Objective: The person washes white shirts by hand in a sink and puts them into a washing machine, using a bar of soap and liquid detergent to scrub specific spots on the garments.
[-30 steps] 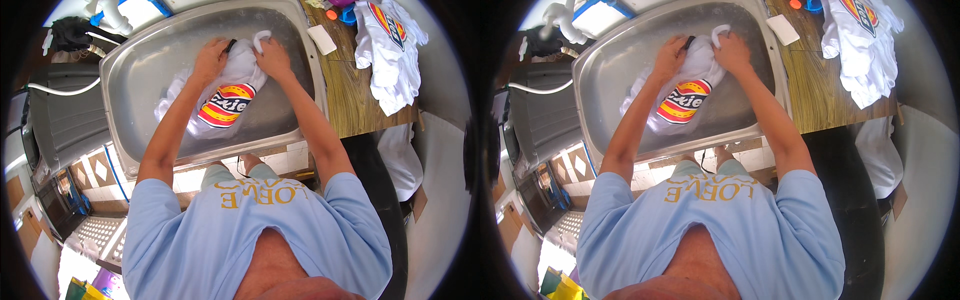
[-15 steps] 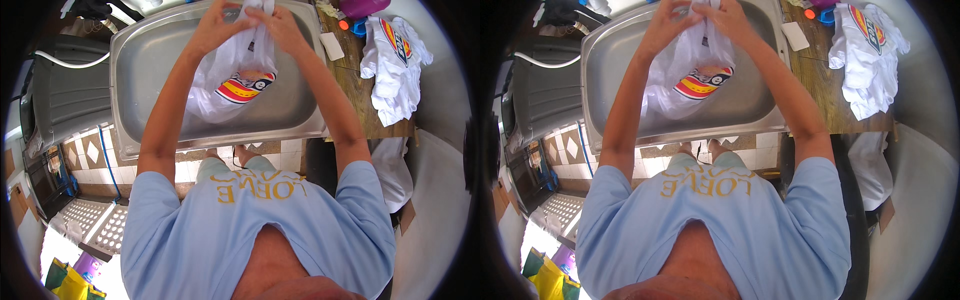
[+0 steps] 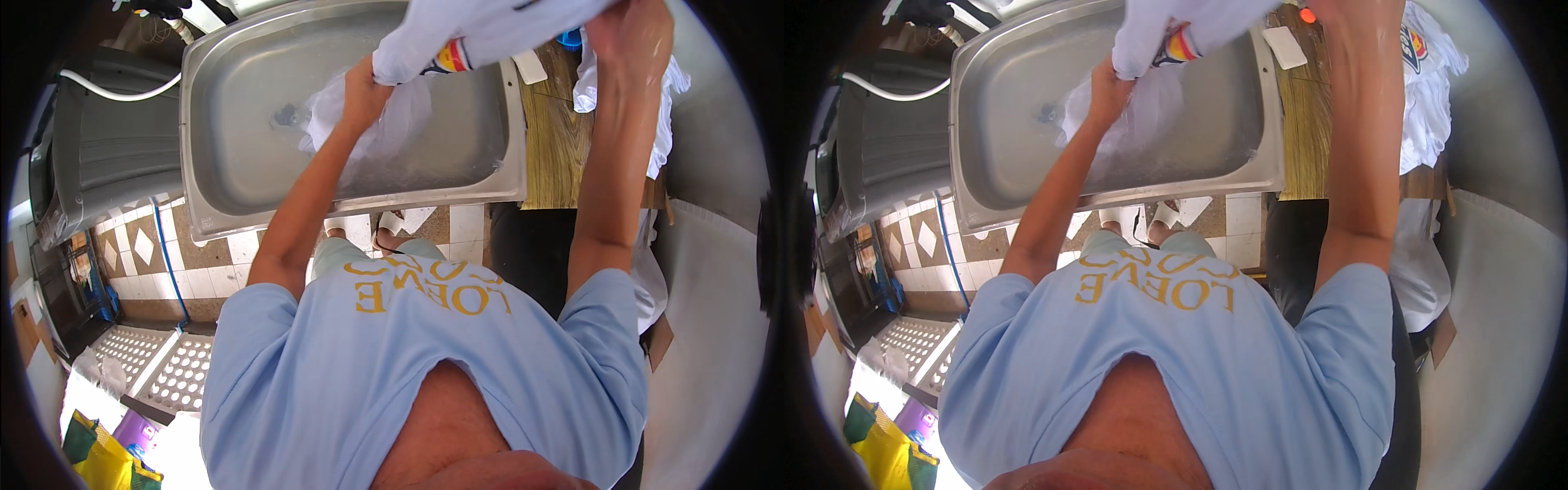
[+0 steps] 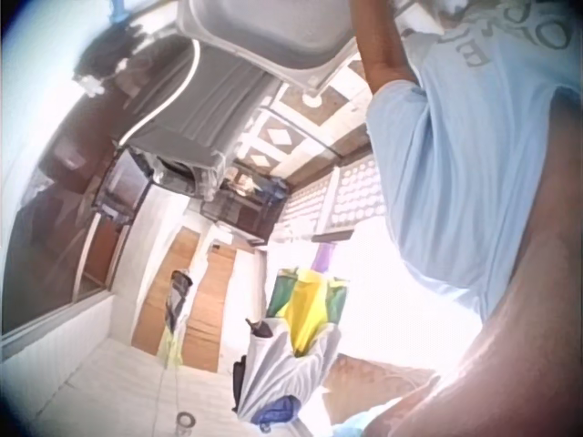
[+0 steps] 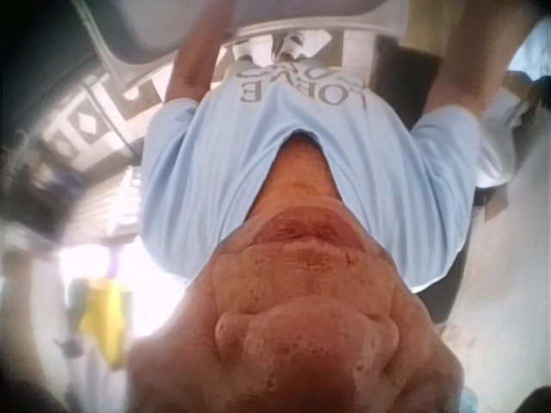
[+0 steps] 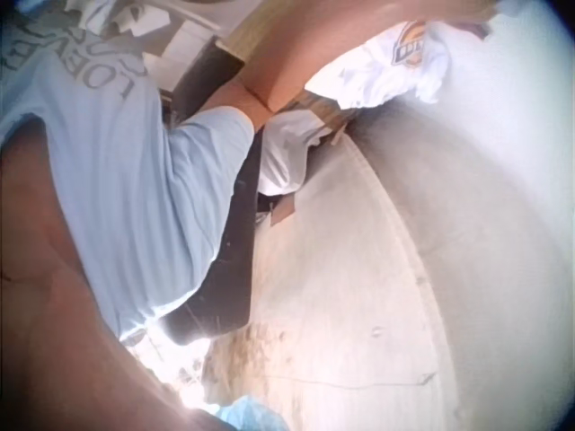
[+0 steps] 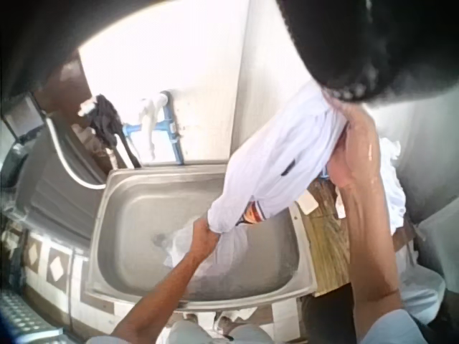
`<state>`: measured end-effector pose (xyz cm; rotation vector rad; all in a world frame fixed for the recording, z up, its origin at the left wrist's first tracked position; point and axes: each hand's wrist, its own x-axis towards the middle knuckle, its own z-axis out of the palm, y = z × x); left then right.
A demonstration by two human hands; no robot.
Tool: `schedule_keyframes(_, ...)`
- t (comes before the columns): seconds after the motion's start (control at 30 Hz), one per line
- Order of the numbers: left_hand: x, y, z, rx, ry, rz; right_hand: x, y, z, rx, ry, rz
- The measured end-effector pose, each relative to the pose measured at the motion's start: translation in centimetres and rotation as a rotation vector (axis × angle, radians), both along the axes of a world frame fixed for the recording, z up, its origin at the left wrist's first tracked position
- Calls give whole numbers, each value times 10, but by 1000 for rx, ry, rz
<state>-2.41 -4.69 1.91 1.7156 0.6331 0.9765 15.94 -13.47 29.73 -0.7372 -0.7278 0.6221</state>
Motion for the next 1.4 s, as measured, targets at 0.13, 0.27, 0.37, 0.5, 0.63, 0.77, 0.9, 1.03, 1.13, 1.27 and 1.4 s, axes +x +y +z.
schedule_keyframes(0.13,5,18,34,-165,-74,-62,37,-39,-102,-434,-95,-121)
schedule_keyframes(0.27,1,38,79,150,168,-158,27,-43,-181,-1189,-840,80)
schedule_keyframes(0.37,4,47,115,336,211,-132,6,-36,-152,-1442,-1232,399)
schedule_keyframes(0.5,-2,37,170,258,266,-258,-54,-13,-147,-677,-1085,-181)
schedule_keyframes(0.63,-12,3,200,219,58,-233,-112,42,-174,-341,-484,-494)
schedule_keyframes(0.77,-68,25,153,-317,43,-80,-84,51,-172,-170,-363,-131)
schedule_keyframes(0.9,-89,32,59,-1044,-9,-228,-119,67,-152,-56,-291,-118)
schedule_keyframes(1.03,-62,29,16,-1435,-890,-722,-154,52,-138,-152,-132,84)
schedule_keyframes(1.13,-49,24,20,-1223,-804,-516,-159,37,-133,-188,143,138)
schedule_keyframes(1.27,-63,27,24,-1516,-533,-328,-103,24,-175,-187,462,-92)
schedule_keyframes(1.4,-65,30,61,-1493,-353,-259,-85,1,-234,-396,644,-71)
